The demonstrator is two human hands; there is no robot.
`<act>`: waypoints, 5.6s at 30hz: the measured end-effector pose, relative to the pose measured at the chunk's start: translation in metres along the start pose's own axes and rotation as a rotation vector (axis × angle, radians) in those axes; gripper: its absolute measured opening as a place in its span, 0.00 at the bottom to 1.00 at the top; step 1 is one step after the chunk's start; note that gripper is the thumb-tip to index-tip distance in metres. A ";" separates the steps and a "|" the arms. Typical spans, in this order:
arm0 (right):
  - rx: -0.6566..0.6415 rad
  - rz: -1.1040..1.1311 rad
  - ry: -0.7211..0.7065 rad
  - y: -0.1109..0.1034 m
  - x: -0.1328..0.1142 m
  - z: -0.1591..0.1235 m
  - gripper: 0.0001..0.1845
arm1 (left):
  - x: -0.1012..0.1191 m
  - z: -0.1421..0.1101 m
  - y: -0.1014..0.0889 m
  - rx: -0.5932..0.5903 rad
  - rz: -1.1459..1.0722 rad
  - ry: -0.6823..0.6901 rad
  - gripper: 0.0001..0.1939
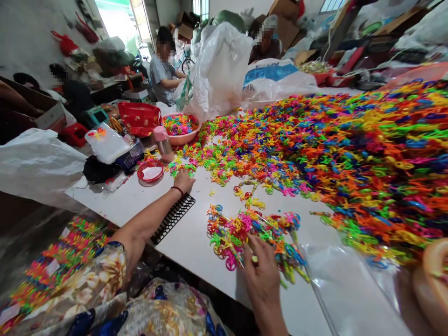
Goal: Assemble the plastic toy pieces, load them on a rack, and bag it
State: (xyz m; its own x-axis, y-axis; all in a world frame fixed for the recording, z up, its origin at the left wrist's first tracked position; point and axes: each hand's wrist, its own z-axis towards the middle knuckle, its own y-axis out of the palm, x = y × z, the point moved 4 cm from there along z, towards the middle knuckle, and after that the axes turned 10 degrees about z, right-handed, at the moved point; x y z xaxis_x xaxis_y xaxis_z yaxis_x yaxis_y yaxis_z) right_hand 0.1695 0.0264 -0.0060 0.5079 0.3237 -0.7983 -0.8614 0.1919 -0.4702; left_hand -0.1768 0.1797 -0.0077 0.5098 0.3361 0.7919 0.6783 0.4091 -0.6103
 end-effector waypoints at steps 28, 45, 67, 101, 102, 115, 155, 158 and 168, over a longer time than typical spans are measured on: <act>-0.233 0.588 0.390 0.041 -0.032 -0.036 0.24 | 0.007 -0.200 0.018 -0.612 -0.799 0.003 0.29; -0.226 0.515 0.227 0.055 -0.045 -0.033 0.15 | -0.009 -0.216 0.029 -0.586 -0.868 -0.204 0.21; -0.142 0.618 0.306 0.060 -0.038 -0.048 0.16 | 0.001 -0.230 0.026 -0.324 -0.480 0.061 0.14; -0.184 0.468 -0.066 0.040 -0.072 -0.059 0.08 | -0.002 -0.240 0.032 -0.551 -0.473 0.014 0.22; -0.176 0.476 -0.059 0.037 -0.070 -0.058 0.08 | 0.001 -0.241 0.030 -0.507 -0.456 0.055 0.22; -0.147 0.639 0.166 0.038 -0.038 -0.055 0.13 | 0.003 -0.255 0.044 -0.466 -0.556 -0.072 0.31; 0.038 0.214 0.236 0.041 0.037 -0.006 0.26 | 0.011 -0.180 0.146 -0.298 0.297 0.706 0.25; 0.014 0.100 -0.011 0.040 0.034 -0.007 0.23 | 0.000 -0.174 0.105 -0.207 0.427 0.825 0.21; -0.196 -0.174 -0.312 0.068 0.007 -0.010 0.16 | -0.072 -0.153 -0.022 0.007 0.938 0.387 0.24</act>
State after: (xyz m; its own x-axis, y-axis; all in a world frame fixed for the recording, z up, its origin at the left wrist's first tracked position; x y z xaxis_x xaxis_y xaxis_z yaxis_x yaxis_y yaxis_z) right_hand 0.1145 0.0325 -0.0469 0.5963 0.5730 -0.5623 -0.7310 0.0982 -0.6752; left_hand -0.1482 0.0168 -0.0484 0.9723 0.2268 -0.0555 -0.0860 0.1269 -0.9882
